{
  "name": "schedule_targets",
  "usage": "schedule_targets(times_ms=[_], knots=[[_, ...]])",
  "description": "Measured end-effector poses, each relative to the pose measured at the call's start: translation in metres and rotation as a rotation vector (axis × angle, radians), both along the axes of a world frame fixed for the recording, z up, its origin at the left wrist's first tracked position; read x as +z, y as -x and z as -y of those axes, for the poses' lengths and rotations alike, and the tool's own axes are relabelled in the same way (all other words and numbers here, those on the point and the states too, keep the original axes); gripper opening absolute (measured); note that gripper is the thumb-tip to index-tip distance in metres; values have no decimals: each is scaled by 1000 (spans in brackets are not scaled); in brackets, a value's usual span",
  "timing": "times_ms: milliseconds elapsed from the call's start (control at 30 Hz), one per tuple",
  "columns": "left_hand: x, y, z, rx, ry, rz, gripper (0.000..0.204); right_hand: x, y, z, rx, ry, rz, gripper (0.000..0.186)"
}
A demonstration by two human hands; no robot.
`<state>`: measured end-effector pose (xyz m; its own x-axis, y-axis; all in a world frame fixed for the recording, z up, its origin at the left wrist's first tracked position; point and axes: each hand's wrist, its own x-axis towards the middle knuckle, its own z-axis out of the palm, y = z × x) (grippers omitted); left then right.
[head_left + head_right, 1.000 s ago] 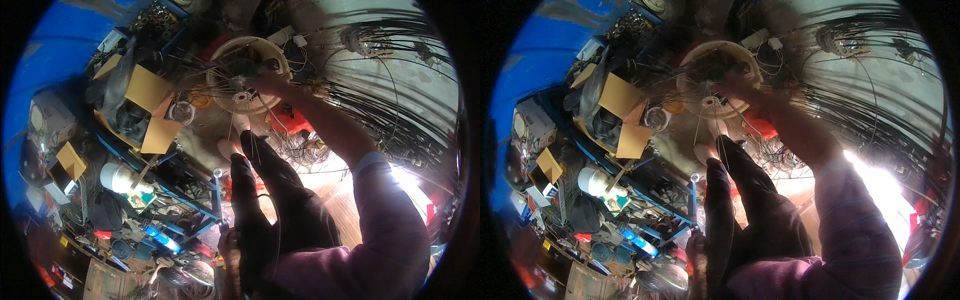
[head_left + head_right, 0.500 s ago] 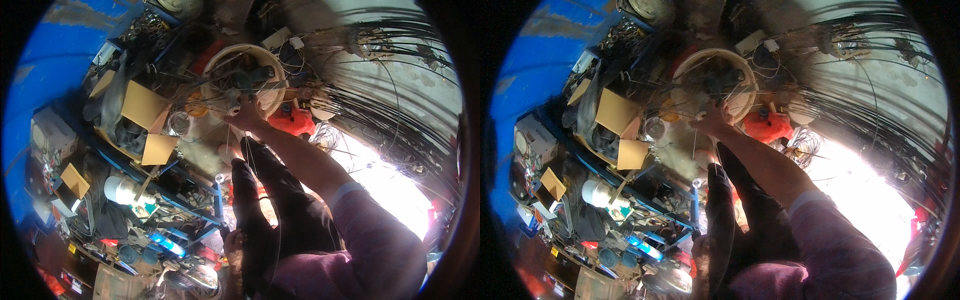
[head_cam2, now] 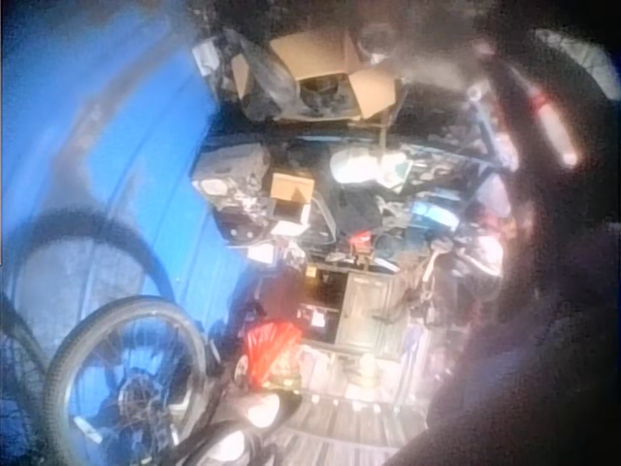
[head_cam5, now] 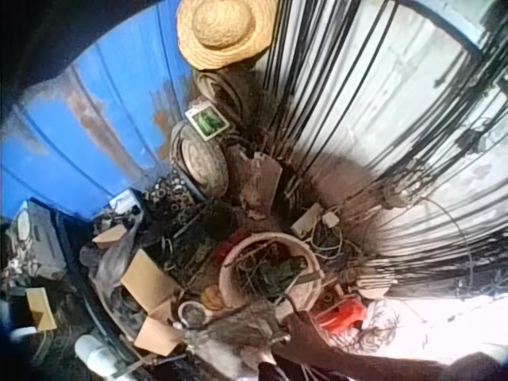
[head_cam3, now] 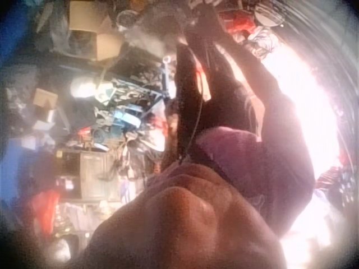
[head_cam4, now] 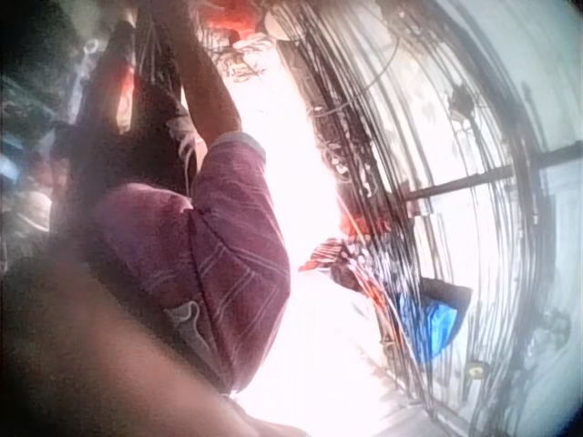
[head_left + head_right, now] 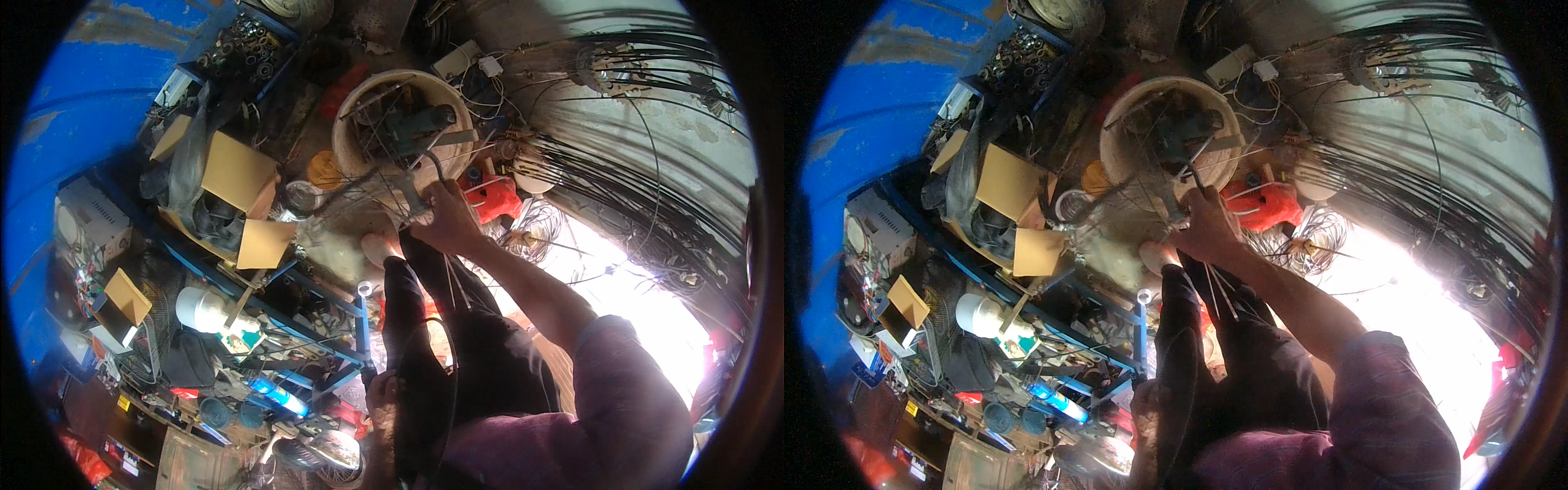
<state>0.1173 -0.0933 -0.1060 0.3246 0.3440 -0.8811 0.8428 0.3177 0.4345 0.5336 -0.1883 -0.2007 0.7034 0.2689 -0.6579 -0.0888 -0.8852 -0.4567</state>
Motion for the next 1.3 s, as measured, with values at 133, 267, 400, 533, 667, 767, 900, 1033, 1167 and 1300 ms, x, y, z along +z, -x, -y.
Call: schedule_targets(times_ms=[133,267,400,533,667,767,900,1033,1167,1300], knots=[[13,-23,-4,-163,-94,96,21,2,19,34,28,-50,77,64],[10,-18,-7,-393,-250,236,22,-23,23,66,33,-46,133,67],[11,-24,-6,-245,-149,113,22,-30,-3,68,74,-10,144,67],[14,-35,-9,41,77,-74,24,-71,-22,76,107,-34,299,69],[2,-17,-9,94,113,-54,26,-47,-39,64,188,108,231,76],[7,-36,-10,23,78,-105,26,-42,-35,72,235,174,163,79],[-5,-14,-4,170,144,-99,24,-14,-37,82,317,211,141,81],[-11,1,11,285,167,-85,21,14,-70,57,247,-17,257,49],[-10,2,17,424,232,-89,20,-14,-119,-9,390,-301,463,40],[-16,11,16,308,166,8,22,-106,-156,-65,608,-141,651,54]])
